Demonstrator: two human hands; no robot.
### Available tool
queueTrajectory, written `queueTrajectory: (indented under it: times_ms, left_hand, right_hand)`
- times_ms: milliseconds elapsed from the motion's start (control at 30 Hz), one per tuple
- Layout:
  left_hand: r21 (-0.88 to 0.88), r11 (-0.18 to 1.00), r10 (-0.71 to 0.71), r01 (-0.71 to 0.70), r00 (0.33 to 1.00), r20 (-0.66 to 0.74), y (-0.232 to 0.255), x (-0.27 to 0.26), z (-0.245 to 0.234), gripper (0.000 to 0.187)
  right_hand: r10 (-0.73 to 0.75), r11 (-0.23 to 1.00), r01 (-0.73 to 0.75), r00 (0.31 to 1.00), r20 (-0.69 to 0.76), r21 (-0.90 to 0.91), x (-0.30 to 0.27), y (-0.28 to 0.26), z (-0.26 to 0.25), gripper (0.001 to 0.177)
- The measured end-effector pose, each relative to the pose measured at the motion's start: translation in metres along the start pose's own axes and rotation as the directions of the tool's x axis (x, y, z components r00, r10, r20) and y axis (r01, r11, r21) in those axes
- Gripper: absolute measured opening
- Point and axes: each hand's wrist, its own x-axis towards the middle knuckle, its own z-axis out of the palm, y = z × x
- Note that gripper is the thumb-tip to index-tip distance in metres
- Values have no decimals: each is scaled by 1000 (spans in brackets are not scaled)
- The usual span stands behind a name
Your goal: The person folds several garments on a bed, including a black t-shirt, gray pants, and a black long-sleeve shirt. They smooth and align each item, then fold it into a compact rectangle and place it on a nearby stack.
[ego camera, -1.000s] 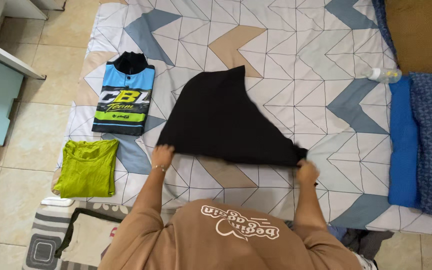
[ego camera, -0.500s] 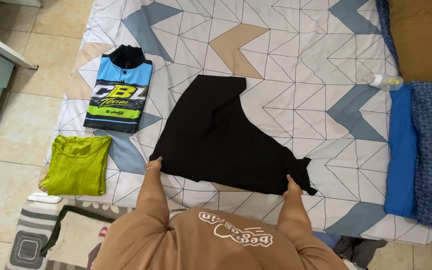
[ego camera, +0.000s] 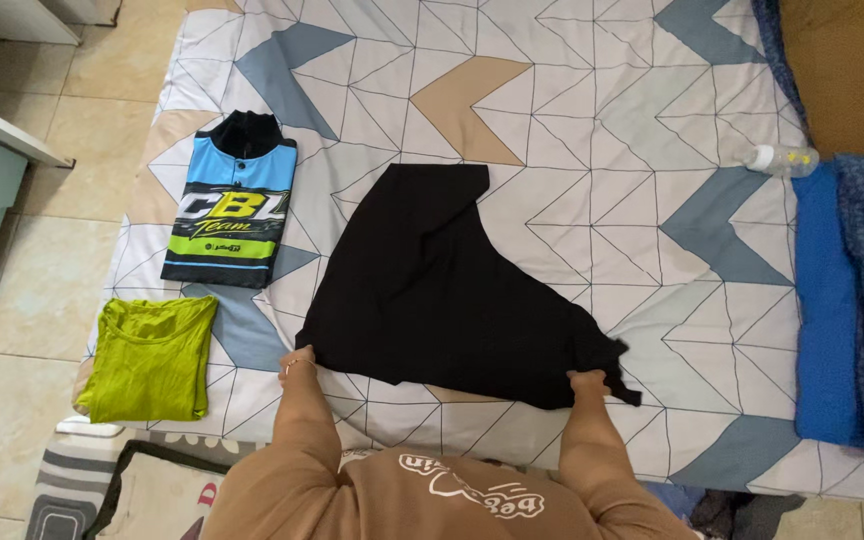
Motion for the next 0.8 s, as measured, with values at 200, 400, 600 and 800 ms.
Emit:
queueTrajectory:
  times_ms: [200,400,600,800]
  left_hand:
    - [132,949,288,-287,958,17,-2,26,9,78]
    - [-223,973,45,-60,996,-73,14,12,21,107]
    - [200,952,249,-232,967,-63,10,-4,14,69]
    - [106,929,357,-355,934,4,2,19,9,55]
  right_hand:
    - [201,915,-323,884,421,242,-10,-13,-19,60]
    - [-1,613,-543,725,689,573,-2,-35,-24,43]
    - [-136,530,-489,758,638,693,0,-29,-42,45]
    - [-438,374,-392,724,533,841,-30,-38,-101,38]
